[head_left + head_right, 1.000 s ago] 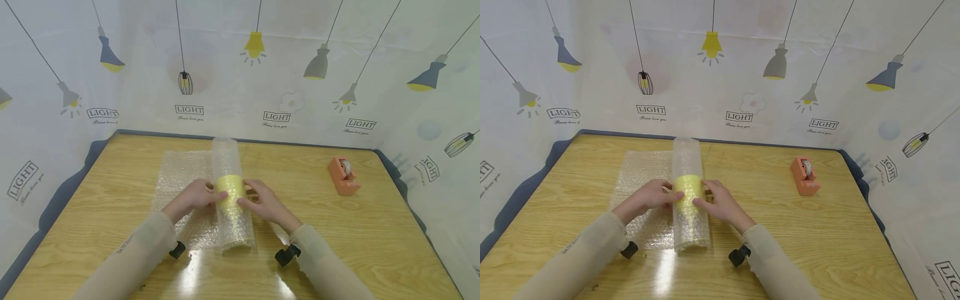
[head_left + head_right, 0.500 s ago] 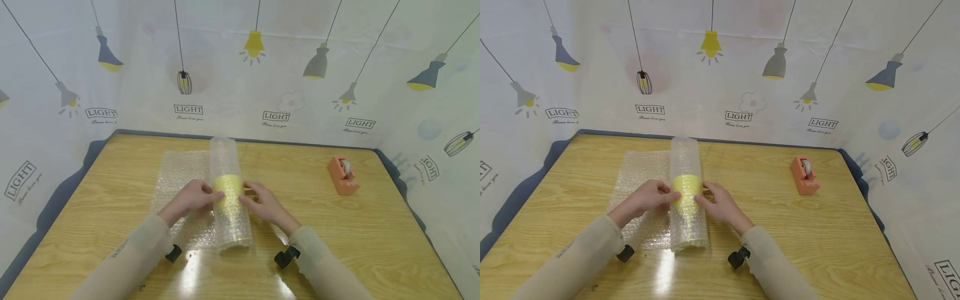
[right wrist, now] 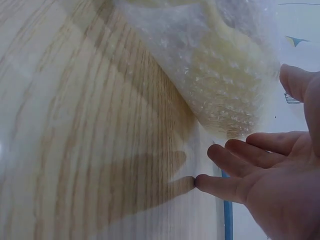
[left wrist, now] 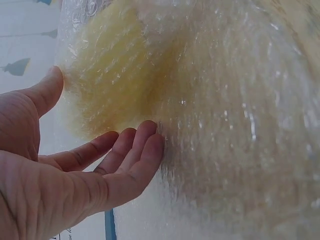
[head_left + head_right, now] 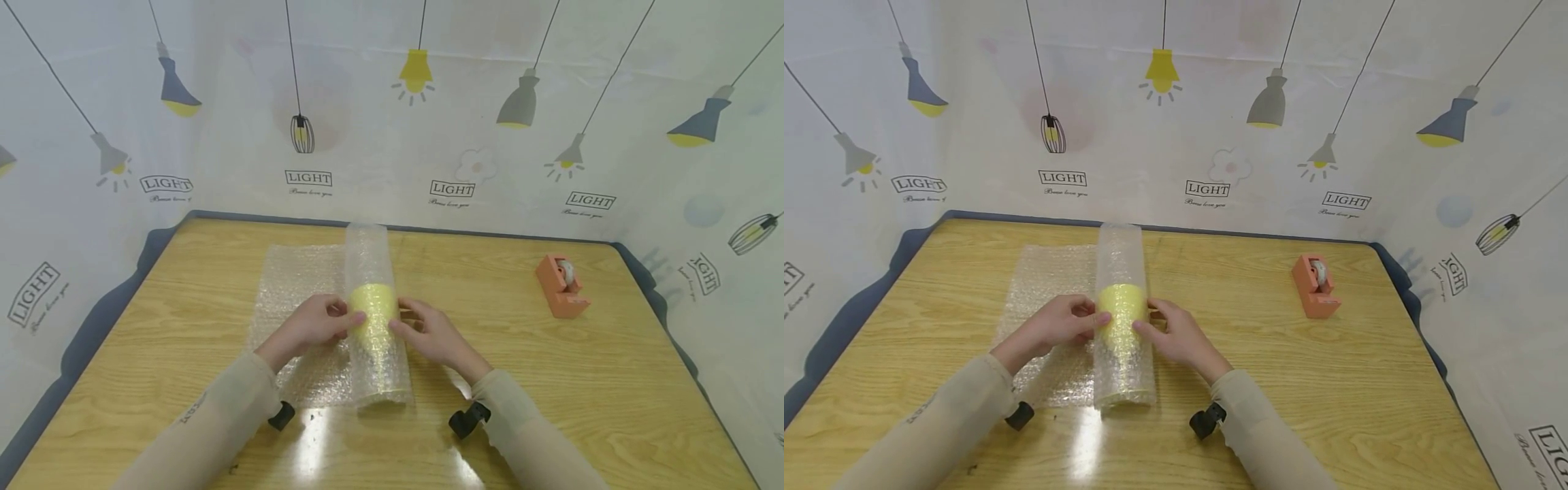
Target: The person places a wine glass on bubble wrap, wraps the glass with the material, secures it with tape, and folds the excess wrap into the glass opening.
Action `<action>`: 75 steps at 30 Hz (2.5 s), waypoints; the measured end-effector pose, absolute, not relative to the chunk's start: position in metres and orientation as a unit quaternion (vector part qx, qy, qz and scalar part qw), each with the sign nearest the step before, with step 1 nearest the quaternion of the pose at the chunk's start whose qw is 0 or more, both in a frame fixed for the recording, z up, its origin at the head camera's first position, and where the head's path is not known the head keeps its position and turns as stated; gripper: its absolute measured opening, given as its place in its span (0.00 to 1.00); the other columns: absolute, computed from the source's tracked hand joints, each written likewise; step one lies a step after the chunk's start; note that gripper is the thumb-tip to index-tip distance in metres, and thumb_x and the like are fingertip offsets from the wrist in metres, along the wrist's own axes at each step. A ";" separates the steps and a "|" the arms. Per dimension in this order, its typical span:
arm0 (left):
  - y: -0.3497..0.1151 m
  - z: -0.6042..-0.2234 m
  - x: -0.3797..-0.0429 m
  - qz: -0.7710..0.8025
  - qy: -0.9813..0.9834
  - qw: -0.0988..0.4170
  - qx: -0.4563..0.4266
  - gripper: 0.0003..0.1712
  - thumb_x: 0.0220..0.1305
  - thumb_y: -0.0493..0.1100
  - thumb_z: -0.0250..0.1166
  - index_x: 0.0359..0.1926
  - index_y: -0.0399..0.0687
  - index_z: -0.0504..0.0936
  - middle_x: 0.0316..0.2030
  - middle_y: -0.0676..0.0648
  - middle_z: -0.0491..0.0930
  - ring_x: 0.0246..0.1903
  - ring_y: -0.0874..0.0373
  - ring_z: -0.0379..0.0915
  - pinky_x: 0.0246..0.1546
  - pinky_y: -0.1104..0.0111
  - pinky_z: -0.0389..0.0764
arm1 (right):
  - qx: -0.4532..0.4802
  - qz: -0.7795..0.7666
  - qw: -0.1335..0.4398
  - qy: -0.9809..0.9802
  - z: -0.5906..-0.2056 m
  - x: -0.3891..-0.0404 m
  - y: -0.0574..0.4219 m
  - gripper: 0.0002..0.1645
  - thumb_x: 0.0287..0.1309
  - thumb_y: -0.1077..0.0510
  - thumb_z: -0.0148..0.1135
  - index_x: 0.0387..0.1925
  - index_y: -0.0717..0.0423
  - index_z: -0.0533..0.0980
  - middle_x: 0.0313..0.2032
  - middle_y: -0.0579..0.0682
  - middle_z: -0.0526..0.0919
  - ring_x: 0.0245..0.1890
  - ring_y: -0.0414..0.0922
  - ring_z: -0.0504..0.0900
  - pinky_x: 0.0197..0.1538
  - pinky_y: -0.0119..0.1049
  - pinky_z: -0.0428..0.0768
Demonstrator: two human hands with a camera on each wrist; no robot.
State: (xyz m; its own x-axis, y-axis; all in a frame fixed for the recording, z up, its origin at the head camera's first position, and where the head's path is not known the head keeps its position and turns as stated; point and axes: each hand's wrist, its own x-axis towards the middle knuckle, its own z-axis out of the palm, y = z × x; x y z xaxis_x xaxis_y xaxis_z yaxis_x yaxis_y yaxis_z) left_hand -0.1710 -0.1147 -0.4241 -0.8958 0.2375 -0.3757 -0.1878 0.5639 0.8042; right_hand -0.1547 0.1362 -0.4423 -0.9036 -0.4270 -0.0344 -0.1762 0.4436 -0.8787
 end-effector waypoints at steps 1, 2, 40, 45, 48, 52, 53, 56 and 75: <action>-0.115 -0.424 -0.171 0.467 0.854 0.229 0.017 0.33 0.66 0.59 0.71 0.56 0.35 0.80 0.49 0.39 0.83 0.40 0.51 0.83 0.44 0.59 0.87 | -0.179 -0.498 0.127 0.839 -0.442 -0.155 0.136 0.35 0.73 0.52 0.61 0.73 0.66 0.65 0.70 0.65 0.71 0.66 0.61 0.76 0.68 0.56 0.75; -0.116 -0.424 -0.171 0.468 0.853 0.230 0.019 0.33 0.67 0.59 0.71 0.57 0.35 0.79 0.50 0.38 0.83 0.40 0.51 0.84 0.44 0.59 0.87 | -0.180 -0.501 0.127 0.837 -0.442 -0.155 0.136 0.35 0.73 0.53 0.61 0.73 0.66 0.65 0.70 0.65 0.71 0.66 0.61 0.76 0.68 0.57 0.74; -0.122 -0.426 -0.176 0.496 0.837 0.232 -0.001 0.25 0.69 0.41 0.70 0.57 0.25 0.75 0.50 0.29 0.83 0.37 0.48 0.87 0.48 0.57 0.86 | -0.219 -0.491 0.067 0.841 -0.439 -0.153 0.130 0.36 0.66 0.57 0.68 0.70 0.68 0.68 0.63 0.66 0.72 0.59 0.62 0.79 0.62 0.52 0.81; -0.120 -0.426 -0.175 0.510 0.829 0.230 0.013 0.21 0.70 0.38 0.68 0.55 0.26 0.76 0.49 0.29 0.83 0.36 0.48 0.86 0.45 0.58 0.88 | -0.221 -0.484 0.056 0.845 -0.440 -0.153 0.129 0.37 0.65 0.57 0.69 0.70 0.68 0.68 0.62 0.65 0.72 0.58 0.61 0.79 0.60 0.52 0.83; -0.118 -0.424 -0.174 0.508 0.830 0.229 0.034 0.19 0.71 0.38 0.67 0.55 0.26 0.77 0.47 0.30 0.84 0.37 0.47 0.86 0.44 0.59 0.88 | -0.221 -0.478 0.051 0.848 -0.440 -0.153 0.130 0.37 0.65 0.56 0.69 0.70 0.67 0.68 0.62 0.65 0.72 0.58 0.60 0.79 0.60 0.52 0.83; -0.117 -0.421 -0.172 0.494 0.835 0.236 0.061 0.20 0.72 0.41 0.65 0.55 0.27 0.78 0.48 0.33 0.84 0.40 0.48 0.85 0.48 0.57 0.87 | -0.224 -0.470 0.042 0.853 -0.438 -0.153 0.131 0.37 0.65 0.56 0.70 0.70 0.67 0.68 0.62 0.65 0.72 0.58 0.60 0.79 0.59 0.52 0.83; -0.117 -0.420 -0.172 0.491 0.835 0.241 0.065 0.21 0.73 0.42 0.64 0.56 0.27 0.78 0.48 0.33 0.84 0.41 0.48 0.85 0.49 0.57 0.86 | -0.226 -0.468 0.038 0.854 -0.437 -0.153 0.132 0.37 0.64 0.57 0.70 0.70 0.67 0.68 0.62 0.65 0.72 0.58 0.60 0.79 0.59 0.53 0.83; -0.116 -0.420 -0.171 0.488 0.833 0.253 0.068 0.24 0.74 0.46 0.64 0.57 0.29 0.79 0.48 0.36 0.85 0.43 0.49 0.84 0.53 0.56 0.85 | -0.229 -0.463 0.033 0.855 -0.435 -0.153 0.133 0.37 0.63 0.57 0.70 0.69 0.66 0.69 0.62 0.65 0.72 0.58 0.61 0.79 0.59 0.54 0.83; -0.107 -0.422 -0.167 0.447 0.859 0.246 0.037 0.37 0.65 0.64 0.69 0.55 0.34 0.79 0.48 0.40 0.82 0.40 0.49 0.81 0.43 0.60 0.86 | -0.233 -0.464 0.030 0.854 -0.435 -0.153 0.135 0.37 0.63 0.57 0.71 0.69 0.64 0.70 0.63 0.64 0.72 0.59 0.60 0.78 0.59 0.54 0.83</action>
